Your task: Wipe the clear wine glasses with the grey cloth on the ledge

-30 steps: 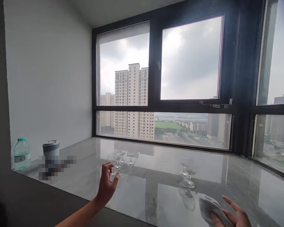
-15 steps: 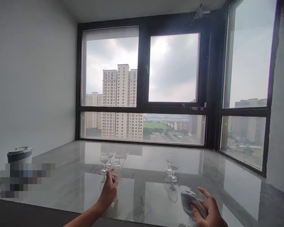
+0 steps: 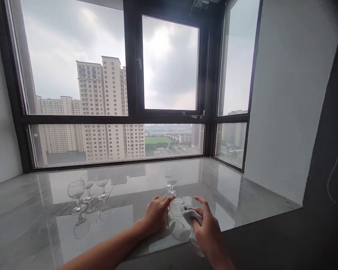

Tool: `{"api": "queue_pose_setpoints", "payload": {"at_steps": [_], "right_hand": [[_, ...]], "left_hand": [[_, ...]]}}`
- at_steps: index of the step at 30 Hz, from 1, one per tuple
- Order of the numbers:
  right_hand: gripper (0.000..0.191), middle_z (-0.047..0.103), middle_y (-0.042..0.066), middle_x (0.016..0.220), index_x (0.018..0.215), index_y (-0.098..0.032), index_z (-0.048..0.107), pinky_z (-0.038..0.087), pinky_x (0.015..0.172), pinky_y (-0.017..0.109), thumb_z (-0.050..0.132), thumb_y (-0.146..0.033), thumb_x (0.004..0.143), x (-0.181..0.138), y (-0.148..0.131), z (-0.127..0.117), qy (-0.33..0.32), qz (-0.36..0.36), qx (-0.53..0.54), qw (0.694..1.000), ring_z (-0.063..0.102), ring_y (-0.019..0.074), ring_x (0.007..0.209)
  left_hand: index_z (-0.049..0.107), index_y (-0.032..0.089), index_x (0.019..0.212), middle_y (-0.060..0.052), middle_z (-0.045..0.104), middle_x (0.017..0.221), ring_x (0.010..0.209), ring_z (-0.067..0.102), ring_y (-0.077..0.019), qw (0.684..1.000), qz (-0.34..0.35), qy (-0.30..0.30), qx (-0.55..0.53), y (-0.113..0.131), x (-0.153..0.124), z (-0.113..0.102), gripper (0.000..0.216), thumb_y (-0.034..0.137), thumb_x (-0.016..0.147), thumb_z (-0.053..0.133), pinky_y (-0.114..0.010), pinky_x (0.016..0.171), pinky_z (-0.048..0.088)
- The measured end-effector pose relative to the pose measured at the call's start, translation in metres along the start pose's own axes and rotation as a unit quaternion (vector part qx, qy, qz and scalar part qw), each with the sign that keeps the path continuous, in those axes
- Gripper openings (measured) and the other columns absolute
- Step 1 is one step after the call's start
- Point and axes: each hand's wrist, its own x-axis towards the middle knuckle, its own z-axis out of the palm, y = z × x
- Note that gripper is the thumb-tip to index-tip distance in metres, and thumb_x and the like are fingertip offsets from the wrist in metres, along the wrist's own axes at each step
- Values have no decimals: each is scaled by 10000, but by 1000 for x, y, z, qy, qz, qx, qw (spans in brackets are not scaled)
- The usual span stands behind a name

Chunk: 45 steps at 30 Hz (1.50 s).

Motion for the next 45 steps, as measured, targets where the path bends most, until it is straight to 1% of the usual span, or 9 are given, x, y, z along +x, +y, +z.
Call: {"api": "queue_pose_setpoints", "payload": {"at_steps": [6,15,23,26,29,33,37,42,45], "right_hand": [[513,743,65,991,1384,-233,449,523,786,309,422,-251,872,-1,-7,0,-95,-27,-60,993,710,225,933],[506,744,85,1047,1402,-268,458,551,772,325,445,-302,897,-15,-24,24,-56,-58,-62,995,712,264,1016],[679,628,115,1292,1510,-246,248,550,895,335,444,-206,861,-19,-19,36,14,-111,18,994,658,217,1113],[612,674,104,1194,1469,-246,325,562,876,344,445,-178,873,-17,-10,40,58,-153,-6,986,672,231,1096],[544,723,68,1047,1416,-256,416,573,816,330,416,-156,881,-17,-6,42,31,-171,-32,984,712,229,995],[500,749,34,985,1360,-268,484,568,765,288,436,-157,875,-19,-10,42,5,-152,-25,988,733,208,898],[411,755,28,984,1318,-255,489,550,820,273,460,-237,909,-16,-19,34,8,-105,45,993,724,188,913],[497,743,85,1043,1363,-219,427,559,766,296,510,-407,910,-5,-23,14,82,13,95,992,716,224,921],[562,737,109,1082,1392,-215,403,558,728,310,510,-435,886,-1,-15,6,126,43,69,989,715,255,942]], "left_hand": [[551,254,1354,-53,727,1043,967,661,-222,998,59,-21,8,5,-12,-12,638,30,764,451,-358,921,433],[543,264,1315,-48,725,1194,1061,668,-221,998,23,3,-60,9,-11,-5,680,-3,696,454,-355,956,428],[541,258,1218,-14,741,1123,1007,662,-239,995,-72,29,-57,12,-9,-11,579,37,689,456,-349,917,429],[538,250,1207,-21,742,1107,1006,662,-247,995,-72,34,-60,12,-9,-12,566,49,683,465,-352,903,425],[553,252,1178,-21,741,1084,987,668,-245,997,-35,24,-65,12,-11,-12,537,54,686,466,-350,887,420],[571,255,1176,-17,731,1106,1003,655,-230,995,22,16,-97,8,-14,-9,569,42,657,478,-340,910,410],[626,230,1107,-23,723,1050,959,625,-203,984,-7,62,-168,1,-11,-4,474,44,692,494,-306,869,434],[679,195,807,-27,628,891,823,579,-172,951,-37,162,-259,-6,-3,-6,97,146,746,622,-268,759,455],[707,196,763,-19,599,828,807,566,-178,931,-71,206,-293,-10,0,-9,36,230,754,698,-285,767,449]]}}
